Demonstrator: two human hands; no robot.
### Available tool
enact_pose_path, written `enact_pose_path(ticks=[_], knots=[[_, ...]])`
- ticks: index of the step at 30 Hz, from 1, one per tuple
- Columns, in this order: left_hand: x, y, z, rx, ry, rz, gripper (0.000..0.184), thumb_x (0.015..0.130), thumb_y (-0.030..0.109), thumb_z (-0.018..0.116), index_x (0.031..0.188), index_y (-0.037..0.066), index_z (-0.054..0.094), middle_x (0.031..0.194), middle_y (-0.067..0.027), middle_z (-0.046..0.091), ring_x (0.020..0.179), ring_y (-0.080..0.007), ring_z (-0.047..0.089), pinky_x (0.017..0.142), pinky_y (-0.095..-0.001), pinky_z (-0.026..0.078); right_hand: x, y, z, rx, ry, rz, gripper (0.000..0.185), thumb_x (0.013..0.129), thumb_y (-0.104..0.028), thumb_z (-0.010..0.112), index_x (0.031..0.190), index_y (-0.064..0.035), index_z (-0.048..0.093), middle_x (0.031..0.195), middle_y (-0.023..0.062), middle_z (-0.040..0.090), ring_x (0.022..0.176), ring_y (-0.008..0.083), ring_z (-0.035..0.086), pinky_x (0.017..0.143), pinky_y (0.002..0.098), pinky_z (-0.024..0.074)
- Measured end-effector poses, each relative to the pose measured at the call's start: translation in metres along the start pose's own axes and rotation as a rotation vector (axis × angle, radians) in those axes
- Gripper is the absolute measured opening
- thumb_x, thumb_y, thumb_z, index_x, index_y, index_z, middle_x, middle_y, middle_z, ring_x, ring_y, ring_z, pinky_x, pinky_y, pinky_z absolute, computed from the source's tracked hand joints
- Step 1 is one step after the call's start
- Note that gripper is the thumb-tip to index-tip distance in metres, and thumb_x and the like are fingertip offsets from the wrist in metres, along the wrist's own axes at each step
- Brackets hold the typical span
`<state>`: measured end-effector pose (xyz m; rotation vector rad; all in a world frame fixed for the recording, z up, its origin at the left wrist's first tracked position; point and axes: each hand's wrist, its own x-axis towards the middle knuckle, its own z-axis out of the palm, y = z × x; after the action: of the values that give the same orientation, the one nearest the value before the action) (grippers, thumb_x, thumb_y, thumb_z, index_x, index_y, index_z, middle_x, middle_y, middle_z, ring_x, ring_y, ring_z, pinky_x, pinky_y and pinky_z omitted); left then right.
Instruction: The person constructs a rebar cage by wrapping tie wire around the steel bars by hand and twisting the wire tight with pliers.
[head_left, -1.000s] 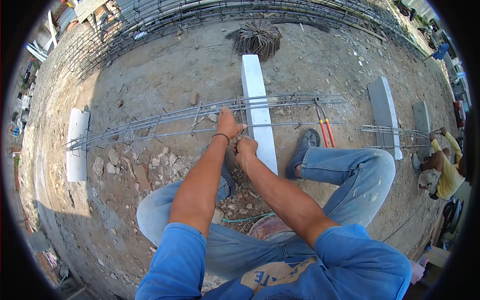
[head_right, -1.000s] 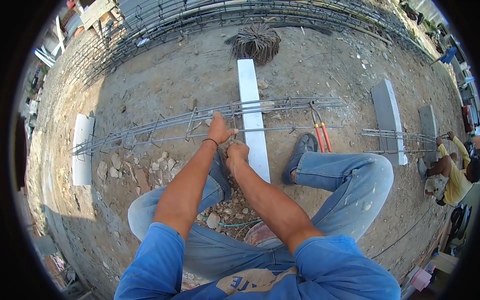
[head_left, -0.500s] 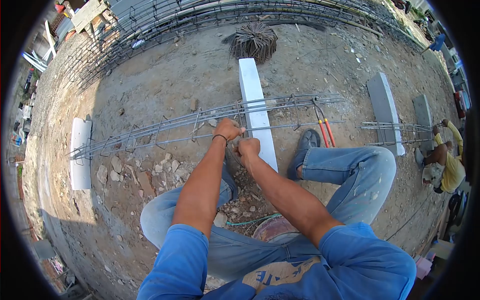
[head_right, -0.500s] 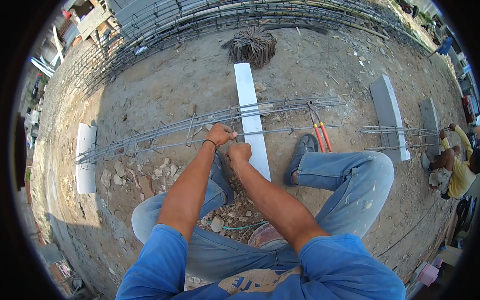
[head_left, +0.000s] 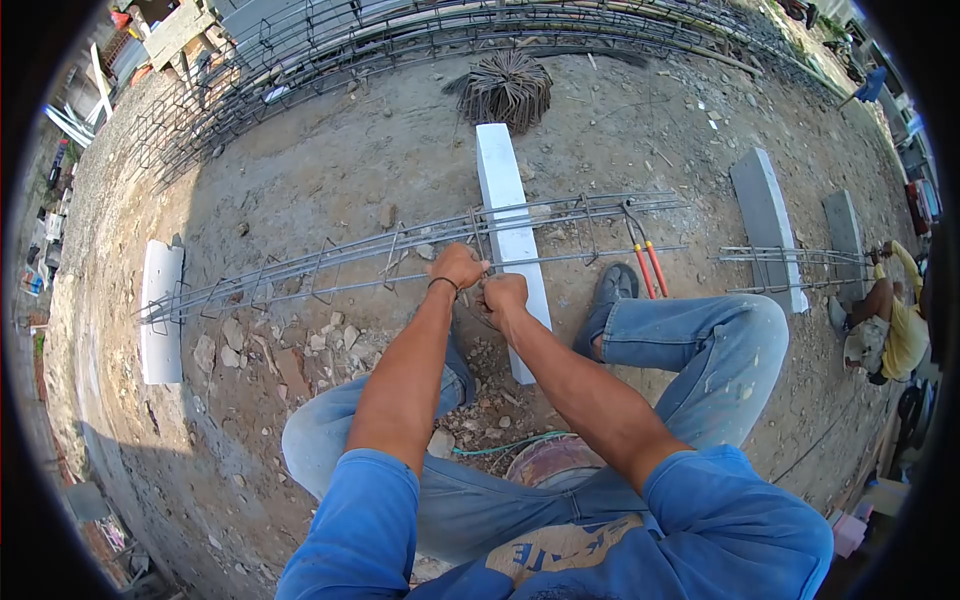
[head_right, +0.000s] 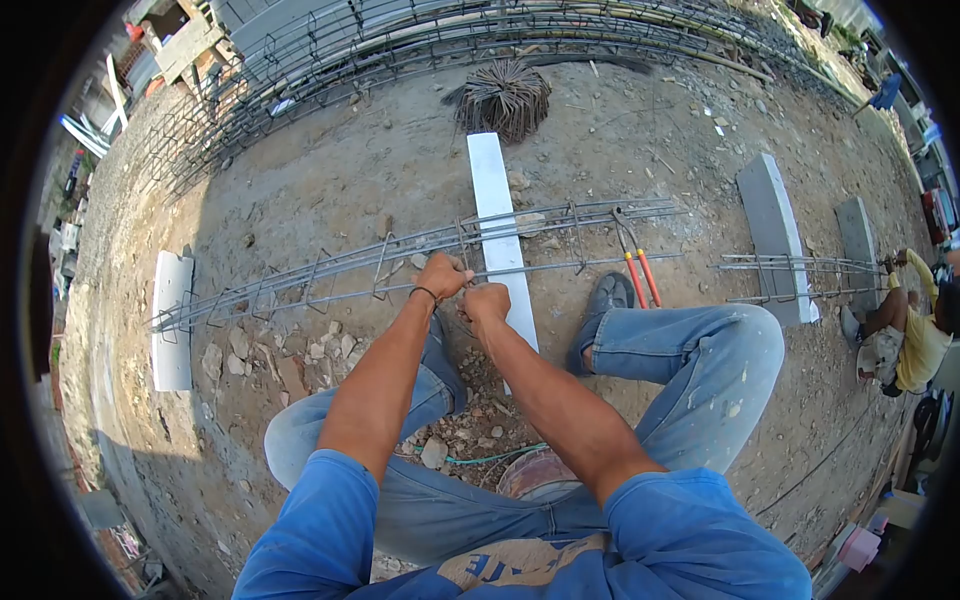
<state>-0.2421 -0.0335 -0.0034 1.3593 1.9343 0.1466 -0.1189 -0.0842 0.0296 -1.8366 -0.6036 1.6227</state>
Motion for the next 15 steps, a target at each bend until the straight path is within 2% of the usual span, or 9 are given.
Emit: enact_pose_path(ticks=[2,3,5,6,8,9,11,15], knots=[[0.001,0.001,-0.003,0.000,-0.094,-0.018,0.028,0.086,0.042,0.081,0.100,0.018,0.083,0.120,-0.0110,0.077,0.114,-0.0353,0.070,0.105,-0.0681,0.038,0.011,0.009,-0.003,0.042,-0.066,0.004,0.017,0.098,-0.005,0.068,0.088,0.0062,0.075,0.076,0.0168,0.071,0.057,0.0229,0.068,0.045,0.0372,0.0488],[0.002,0.002,-0.003,-0.007,-0.092,-0.019,0.028,0.086,0.042,0.081,0.100,0.018,0.083,0.120,-0.0110,0.077,0.114,-0.0353,0.070,0.105,-0.0681,0.038,0.018,0.015,-0.005,0.035,-0.068,0.002,0.017,0.098,-0.005,0.068,0.088,0.0062,0.075,0.076,0.0168,0.071,0.057,0.0229,0.068,0.045,0.0372,0.0488],[0.000,0.004,-0.003,0.038,-0.078,-0.001,0.030,0.087,0.044,0.080,0.104,0.019,0.082,0.121,-0.0114,0.076,0.116,-0.0363,0.069,0.108,-0.0713,0.035,0.024,0.020,-0.013,-0.363,-0.133,-0.263,0.016,0.095,-0.009,0.072,0.102,0.0044,0.078,0.079,0.0191,0.075,0.065,0.0292,0.073,0.056,0.0428,0.0560],[-0.001,0.004,-0.004,0.028,-0.074,-0.008,0.030,0.087,0.044,0.080,0.104,0.019,0.082,0.121,-0.0114,0.076,0.116,-0.0363,0.069,0.108,-0.0713,0.035,0.029,0.019,-0.020,-0.373,-0.141,-0.265,0.016,0.095,-0.009,0.072,0.102,0.0044,0.078,0.079,0.0191,0.075,0.065,0.0292,0.073,0.056,0.0428,0.0560],[0.001,0.002,-0.001,0.001,-0.089,0.013,0.033,0.087,0.044,0.078,0.109,0.020,0.081,0.123,-0.0121,0.076,0.119,-0.0377,0.068,0.111,-0.0730,0.032,0.006,-0.018,-0.033,-0.922,-0.010,-0.618,0.029,0.088,-0.013,0.077,0.113,0.0015,0.078,0.088,0.0224,0.077,0.080,0.0363,0.077,0.072,0.0464,0.0594],[-0.007,0.007,-0.005,-0.005,-0.089,0.006,0.033,0.087,0.044,0.078,0.109,0.020,0.081,0.123,-0.0121,0.076,0.119,-0.0377,0.068,0.111,-0.0730,0.032,0.008,-0.028,-0.033,-0.929,-0.017,-0.618,0.029,0.088,-0.013,0.077,0.113,0.0015,0.078,0.088,0.0224,0.077,0.080,0.0363,0.077,0.072,0.0464,0.0594],[-0.025,0.025,-0.021,0.023,-0.093,-0.023,0.036,0.087,0.045,0.077,0.113,0.021,0.080,0.127,-0.0117,0.075,0.124,-0.0389,0.066,0.113,-0.0726,0.030,0.019,-0.047,-0.029,-0.752,0.006,-0.758,0.029,0.084,-0.016,0.079,0.109,-0.0023,0.079,0.093,0.0229,0.077,0.089,0.0397,0.075,0.083,0.0458,0.0577],[-0.011,0.019,-0.011,0.074,-0.064,-0.059,0.040,0.086,0.044,0.076,0.117,0.018,0.079,0.130,-0.0137,0.073,0.126,-0.0381,0.065,0.112,-0.0715,0.032,0.043,-0.062,-0.011,-0.749,-0.089,-0.924,0.021,0.084,-0.016,0.078,0.101,-0.0027,0.080,0.092,0.0228,0.077,0.088,0.0403,0.075,0.082,0.0454,0.0575]])
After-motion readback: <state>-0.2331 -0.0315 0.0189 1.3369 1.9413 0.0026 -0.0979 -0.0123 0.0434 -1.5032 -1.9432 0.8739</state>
